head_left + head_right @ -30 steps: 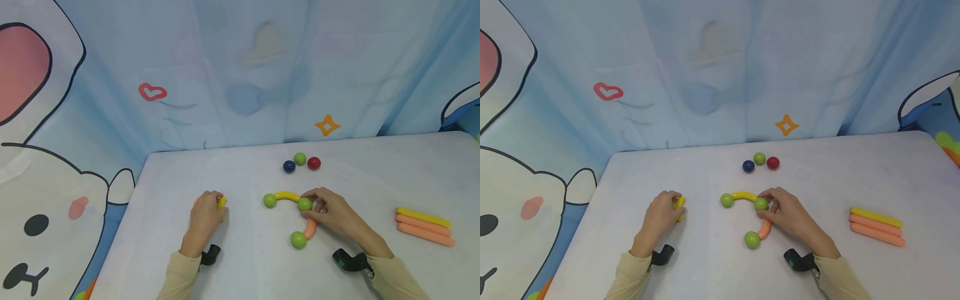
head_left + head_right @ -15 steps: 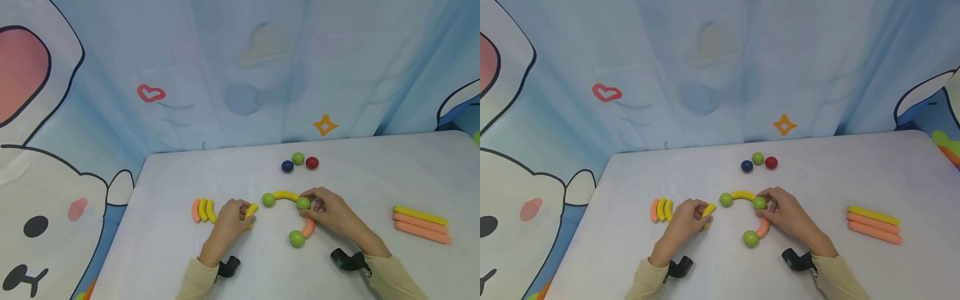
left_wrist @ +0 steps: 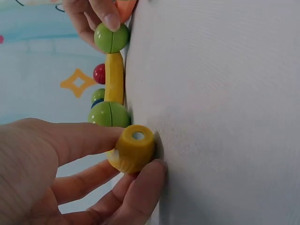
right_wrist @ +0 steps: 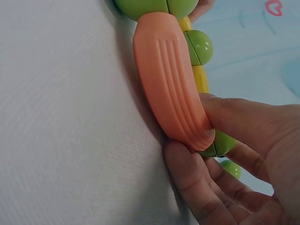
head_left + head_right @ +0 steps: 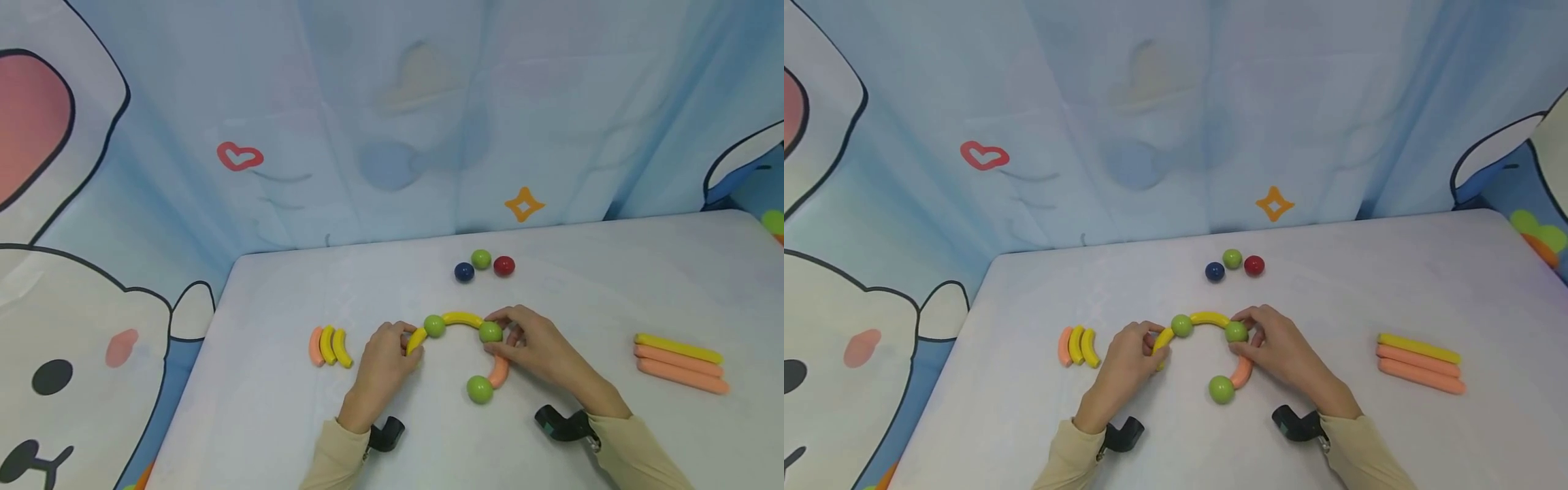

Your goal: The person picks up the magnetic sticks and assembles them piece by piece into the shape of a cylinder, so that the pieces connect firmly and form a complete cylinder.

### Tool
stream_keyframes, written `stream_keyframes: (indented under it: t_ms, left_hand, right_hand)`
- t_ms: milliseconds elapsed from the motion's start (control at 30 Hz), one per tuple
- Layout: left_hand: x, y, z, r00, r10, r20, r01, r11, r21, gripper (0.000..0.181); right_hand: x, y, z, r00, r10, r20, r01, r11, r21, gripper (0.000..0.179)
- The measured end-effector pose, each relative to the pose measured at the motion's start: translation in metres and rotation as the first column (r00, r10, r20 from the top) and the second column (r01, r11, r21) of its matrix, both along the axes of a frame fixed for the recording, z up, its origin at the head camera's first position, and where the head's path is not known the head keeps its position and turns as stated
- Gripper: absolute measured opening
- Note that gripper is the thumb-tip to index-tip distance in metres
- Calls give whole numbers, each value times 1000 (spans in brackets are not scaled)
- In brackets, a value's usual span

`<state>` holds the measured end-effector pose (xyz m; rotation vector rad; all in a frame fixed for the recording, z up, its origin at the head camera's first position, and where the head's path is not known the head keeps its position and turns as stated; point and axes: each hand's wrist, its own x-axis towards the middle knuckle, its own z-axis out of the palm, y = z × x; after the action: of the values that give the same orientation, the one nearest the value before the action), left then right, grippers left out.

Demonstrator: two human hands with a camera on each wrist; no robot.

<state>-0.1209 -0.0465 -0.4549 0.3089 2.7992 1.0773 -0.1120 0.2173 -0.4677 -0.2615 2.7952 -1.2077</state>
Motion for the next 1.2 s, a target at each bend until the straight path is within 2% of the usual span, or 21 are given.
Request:
stream_keyframes:
  t_ms: [267,400,500,600,700,1000,1200]
  left_hand:
    - [-3,-4,-2,999,-26,26,26,999,35,23]
    - [-5,-5,-1,999,-41,32,39,998,54,23]
    - [-7,-5,-1,999,-40,31,38,998,57,23]
    - [-8,-5,-2,999,-38,26,37,998,59,21]
    - [-9,-4,-2,999,-44,25,42,996,72,21]
    - [-10,-1,-2,990,-59,127,35,983,183,28]
    - [-12,0,-2,987,-62,146,31,978,207,29]
  right_hand:
    - [1,0,5,1000,8,14,-8,1000,0,50]
    - [5,6,9,999,38,17,-38,999,-2,58]
    - [9,12,11,993,116,25,-115,992,-60,67]
    - [11,16,10,976,216,37,-211,971,-110,77]
    - [12,16,9,963,268,34,-262,958,-118,78]
    - [11,1,8,966,256,19,-256,966,-31,64]
    - [12,-11,10,981,195,12,-196,980,42,65]
